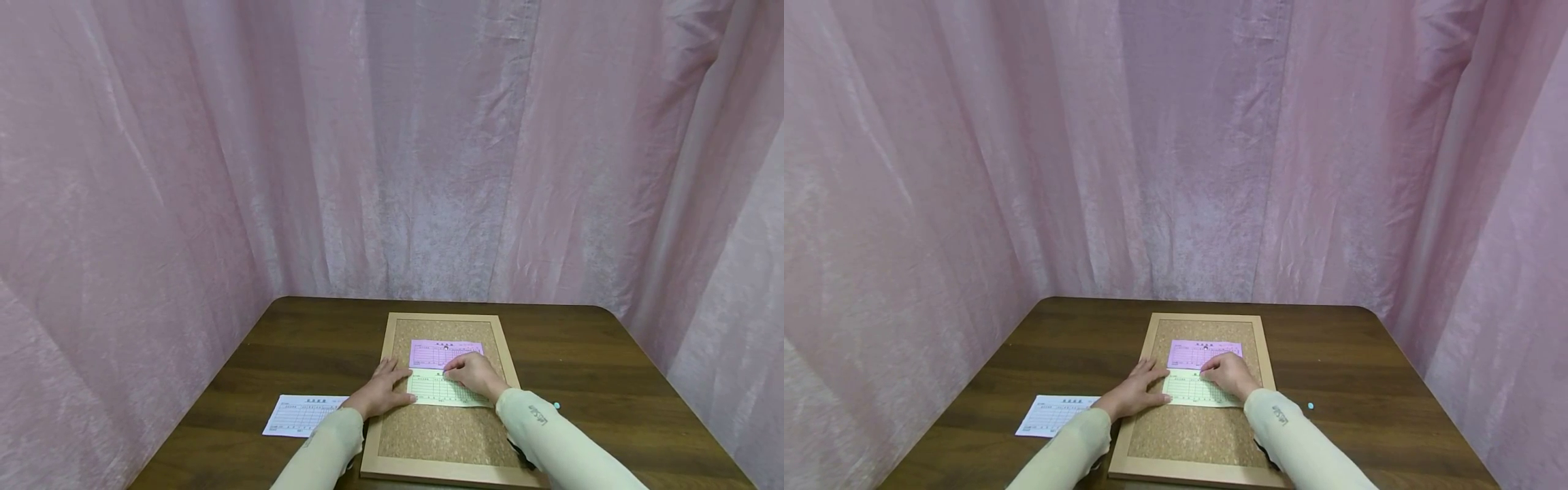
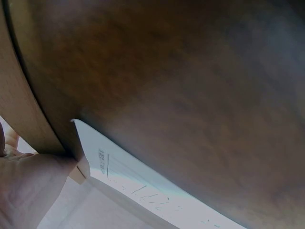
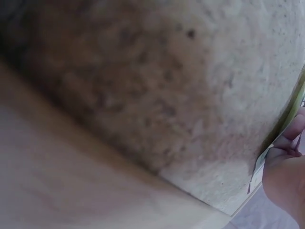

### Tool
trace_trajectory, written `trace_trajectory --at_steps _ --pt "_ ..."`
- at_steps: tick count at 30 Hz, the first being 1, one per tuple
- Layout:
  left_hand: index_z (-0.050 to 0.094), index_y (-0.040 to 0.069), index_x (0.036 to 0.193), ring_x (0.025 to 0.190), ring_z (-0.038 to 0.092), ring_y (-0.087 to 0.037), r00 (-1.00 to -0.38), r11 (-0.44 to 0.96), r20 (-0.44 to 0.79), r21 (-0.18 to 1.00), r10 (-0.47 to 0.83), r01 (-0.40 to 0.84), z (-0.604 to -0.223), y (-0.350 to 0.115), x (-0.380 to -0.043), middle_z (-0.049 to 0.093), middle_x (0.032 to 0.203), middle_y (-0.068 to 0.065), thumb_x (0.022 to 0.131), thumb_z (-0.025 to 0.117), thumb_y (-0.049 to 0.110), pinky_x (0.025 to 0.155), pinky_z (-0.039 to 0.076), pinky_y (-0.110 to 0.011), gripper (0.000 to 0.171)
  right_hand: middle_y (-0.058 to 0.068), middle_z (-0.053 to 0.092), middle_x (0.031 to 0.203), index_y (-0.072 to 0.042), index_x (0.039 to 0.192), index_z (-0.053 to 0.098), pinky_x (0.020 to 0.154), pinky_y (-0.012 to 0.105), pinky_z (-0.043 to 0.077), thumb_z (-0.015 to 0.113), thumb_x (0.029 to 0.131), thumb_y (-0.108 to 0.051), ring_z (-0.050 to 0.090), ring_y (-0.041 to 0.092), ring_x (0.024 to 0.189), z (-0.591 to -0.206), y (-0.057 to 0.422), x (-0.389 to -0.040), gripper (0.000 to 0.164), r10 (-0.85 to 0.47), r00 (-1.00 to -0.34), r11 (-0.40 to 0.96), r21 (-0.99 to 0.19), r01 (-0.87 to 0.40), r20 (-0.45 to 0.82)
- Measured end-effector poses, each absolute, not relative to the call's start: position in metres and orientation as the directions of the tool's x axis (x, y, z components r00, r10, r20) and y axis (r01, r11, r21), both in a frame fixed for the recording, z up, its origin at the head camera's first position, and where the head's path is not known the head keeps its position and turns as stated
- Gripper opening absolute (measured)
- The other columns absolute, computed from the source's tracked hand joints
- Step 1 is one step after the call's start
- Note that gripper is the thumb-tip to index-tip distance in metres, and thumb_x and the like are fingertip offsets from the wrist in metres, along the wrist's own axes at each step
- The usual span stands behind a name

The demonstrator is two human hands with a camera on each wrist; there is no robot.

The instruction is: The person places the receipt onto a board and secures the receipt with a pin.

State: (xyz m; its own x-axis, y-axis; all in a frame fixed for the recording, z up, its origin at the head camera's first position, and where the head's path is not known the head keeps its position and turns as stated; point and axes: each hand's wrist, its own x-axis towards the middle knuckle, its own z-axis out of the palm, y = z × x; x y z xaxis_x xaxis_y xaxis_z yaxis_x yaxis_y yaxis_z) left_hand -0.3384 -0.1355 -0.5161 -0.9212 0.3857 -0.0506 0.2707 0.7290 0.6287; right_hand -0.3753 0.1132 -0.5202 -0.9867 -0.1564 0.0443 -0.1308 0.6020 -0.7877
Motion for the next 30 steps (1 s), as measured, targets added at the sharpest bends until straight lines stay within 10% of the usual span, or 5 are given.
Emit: trace_trajectory --at_steps 30 --pt "0.052 0.015 0.145 0.15 0.007 -0.037 -0.923 0.734 -0.044 0.621 0.383 0.274 -0.519 -0.136 -0.34 0.02 0.161 -0.021 0.091 0.072 0.041 0.113 0.02 -0.063 0.063 -0.001 0.072 0.09 -0.011 0.084 0.079 0.072 0.034 0.047 0.074 0.089 -0.011 0.059 0.013 0.079 -0.513 0.109 -0.364 0.006 -0.132 -0.989 0.662 -0.736 -0.143 0.073"
